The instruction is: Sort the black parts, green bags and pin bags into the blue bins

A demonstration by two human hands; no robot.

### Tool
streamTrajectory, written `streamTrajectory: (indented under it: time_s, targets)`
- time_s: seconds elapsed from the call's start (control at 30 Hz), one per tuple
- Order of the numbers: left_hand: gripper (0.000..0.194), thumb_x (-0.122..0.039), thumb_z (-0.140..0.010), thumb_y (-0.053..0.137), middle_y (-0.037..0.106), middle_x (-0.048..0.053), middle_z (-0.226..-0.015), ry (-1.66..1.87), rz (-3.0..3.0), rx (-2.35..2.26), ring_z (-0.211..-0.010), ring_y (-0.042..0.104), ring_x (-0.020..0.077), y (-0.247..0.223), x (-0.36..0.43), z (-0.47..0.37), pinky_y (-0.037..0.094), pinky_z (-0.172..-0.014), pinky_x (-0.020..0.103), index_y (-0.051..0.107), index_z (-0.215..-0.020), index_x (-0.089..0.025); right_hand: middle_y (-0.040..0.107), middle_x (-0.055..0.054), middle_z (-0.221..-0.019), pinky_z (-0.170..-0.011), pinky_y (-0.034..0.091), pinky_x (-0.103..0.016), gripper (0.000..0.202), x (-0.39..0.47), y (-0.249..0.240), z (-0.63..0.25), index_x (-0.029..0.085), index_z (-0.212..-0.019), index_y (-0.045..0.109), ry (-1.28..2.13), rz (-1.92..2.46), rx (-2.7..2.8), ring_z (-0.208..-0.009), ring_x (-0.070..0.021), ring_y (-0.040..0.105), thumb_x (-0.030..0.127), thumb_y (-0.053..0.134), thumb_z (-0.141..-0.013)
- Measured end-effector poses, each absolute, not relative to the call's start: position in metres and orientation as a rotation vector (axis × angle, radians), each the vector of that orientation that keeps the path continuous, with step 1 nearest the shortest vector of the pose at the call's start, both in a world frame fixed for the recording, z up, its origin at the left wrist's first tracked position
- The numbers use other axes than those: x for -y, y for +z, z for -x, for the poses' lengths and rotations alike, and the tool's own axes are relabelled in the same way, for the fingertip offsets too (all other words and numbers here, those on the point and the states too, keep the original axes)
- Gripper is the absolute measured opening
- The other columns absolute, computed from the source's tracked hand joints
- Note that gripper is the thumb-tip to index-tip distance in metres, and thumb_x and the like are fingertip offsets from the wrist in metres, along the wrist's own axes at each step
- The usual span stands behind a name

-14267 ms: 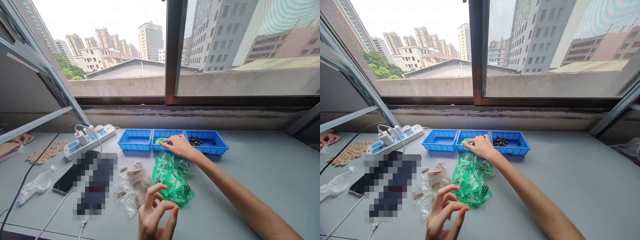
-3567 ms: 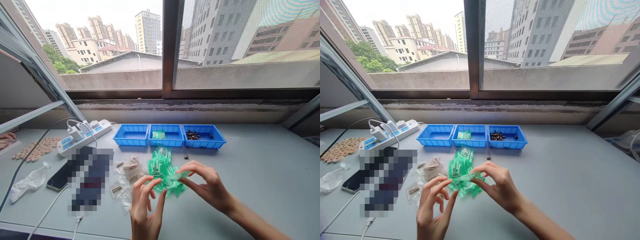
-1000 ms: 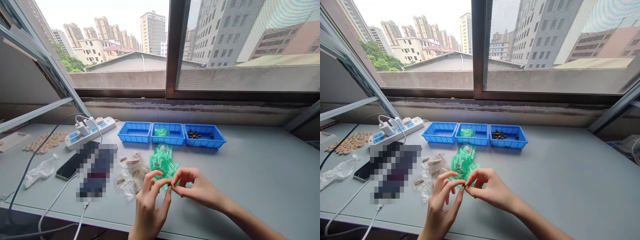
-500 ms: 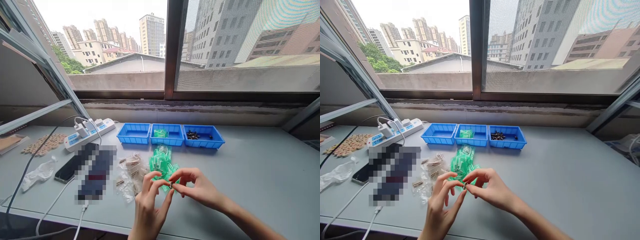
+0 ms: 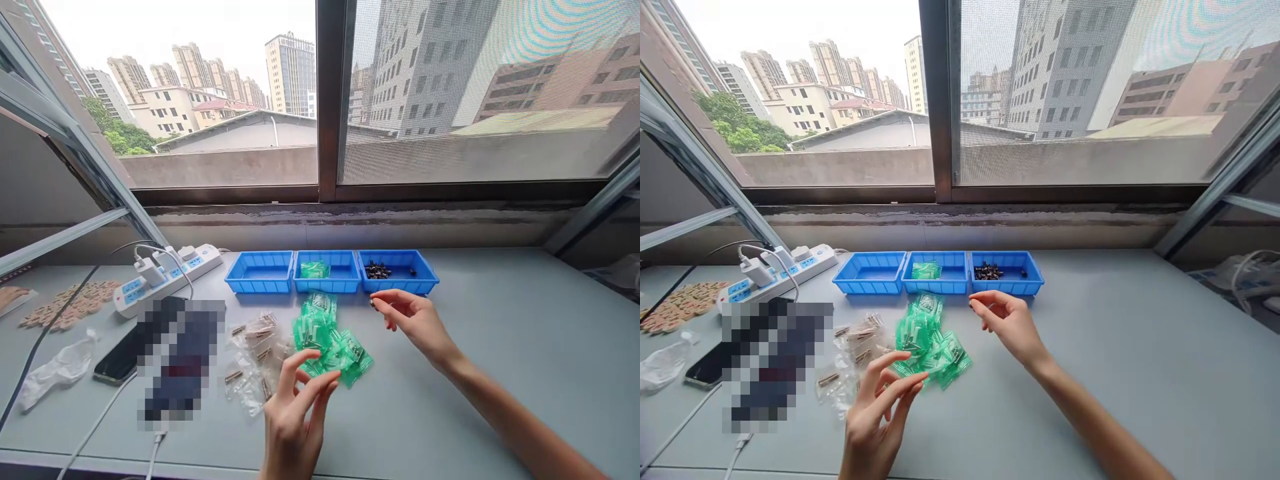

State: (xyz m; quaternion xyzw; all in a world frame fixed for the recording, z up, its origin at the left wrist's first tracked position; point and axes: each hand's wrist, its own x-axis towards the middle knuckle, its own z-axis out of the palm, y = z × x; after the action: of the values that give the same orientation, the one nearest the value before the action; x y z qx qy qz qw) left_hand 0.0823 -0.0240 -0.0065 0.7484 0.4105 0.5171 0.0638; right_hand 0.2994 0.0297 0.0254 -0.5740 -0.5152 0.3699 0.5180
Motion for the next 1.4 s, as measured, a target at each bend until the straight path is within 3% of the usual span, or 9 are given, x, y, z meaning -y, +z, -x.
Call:
streamTrajectory:
  time_s: [0.2, 0.6, 0.83, 1.07, 1.17, 1.27, 1.4]
  targets:
    - [0.015, -0.017, -0.088, 0.058, 0.058, 0.006, -0.105, 1.543, -2.285, -1.229, -0.062, 0.056, 0.0094, -0.005, 0.025, -0.082, 0.046, -0.049, 0.022, 0.070, -0.086, -0.026, 0.055, 0.002, -0.050, -0.044, 0.047, -0.028, 0.044, -0.042, 0.024, -0.322, 0.018, -0.079, 0.071, 0.732, 1.414, 1.016, -0.043, -0.0118, 0.049, 0.058, 0.072, -0.061]
    - [0.020, -0.024, -0.088, 0.060, 0.056, 0.006, -0.105, 1.565, -2.265, -1.208, -0.058, 0.054, 0.0084, -0.005, 0.026, -0.083, 0.041, -0.046, 0.023, 0.066, -0.070, -0.021, 0.065, -0.004, -0.068, -0.039, 0.048, -0.026, 0.043, -0.046, 0.026, -0.330, 0.017, -0.078, 0.070, 0.654, 1.436, 0.915, -0.048, -0.0120, 0.054, 0.055, 0.074, -0.057]
    - [0.017, -0.017, -0.092, 0.053, 0.055, 0.005, -0.106, 1.558, -2.265, -1.174, -0.064, 0.055, 0.0090, -0.005, 0.026, -0.082, 0.041, -0.049, 0.022, 0.067, -0.087, -0.024, 0.069, -0.005, -0.072, -0.036, 0.048, -0.024, 0.037, -0.048, 0.022, -0.334, 0.017, -0.074, 0.072, 0.636, 1.436, 0.873, -0.047, -0.0111, 0.054, 0.049, 0.077, -0.056]
    - [0.016, -0.015, -0.090, 0.053, 0.054, 0.005, -0.108, 1.558, -2.268, -1.172, -0.064, 0.054, 0.0090, -0.004, 0.026, -0.082, 0.044, -0.053, 0.023, 0.067, -0.086, -0.024, 0.073, -0.007, -0.096, -0.041, 0.052, -0.025, 0.037, -0.048, 0.017, -0.334, 0.021, -0.096, 0.074, 0.674, 1.410, 1.027, -0.056, -0.0142, 0.063, 0.044, 0.071, -0.067]
    - [0.017, -0.014, -0.090, 0.053, 0.053, 0.004, -0.108, 1.545, -2.268, -1.173, -0.065, 0.054, 0.0091, -0.003, 0.027, -0.082, 0.043, -0.053, 0.023, 0.066, -0.086, -0.023, 0.072, -0.005, -0.074, -0.045, 0.052, -0.025, 0.034, -0.044, 0.016, -0.331, 0.021, -0.096, 0.074, 0.687, 1.422, 1.160, -0.061, -0.0179, 0.067, 0.044, 0.068, -0.072]
    - [0.016, -0.014, -0.090, 0.054, 0.052, 0.004, -0.109, 1.533, -2.279, -1.166, -0.065, 0.054, 0.0088, -0.002, 0.027, -0.082, 0.042, -0.052, 0.023, 0.065, -0.087, -0.024, 0.064, 0.000, -0.052, -0.043, 0.048, -0.025, 0.027, -0.039, 0.016, -0.324, 0.021, -0.087, 0.074, 0.659, 1.423, 1.318, -0.053, -0.0175, 0.064, 0.043, 0.066, -0.074]
    - [0.015, -0.014, -0.090, 0.055, 0.053, 0.004, -0.107, 1.544, -2.294, -1.174, -0.064, 0.054, 0.0080, -0.004, 0.026, -0.083, 0.040, -0.050, 0.022, 0.066, -0.089, -0.024, 0.073, -0.004, -0.081, -0.047, 0.049, -0.026, 0.018, -0.031, 0.015, -0.309, 0.022, -0.085, 0.072, 0.631, 1.321, 1.666, -0.058, -0.0153, 0.064, 0.036, 0.064, -0.077]
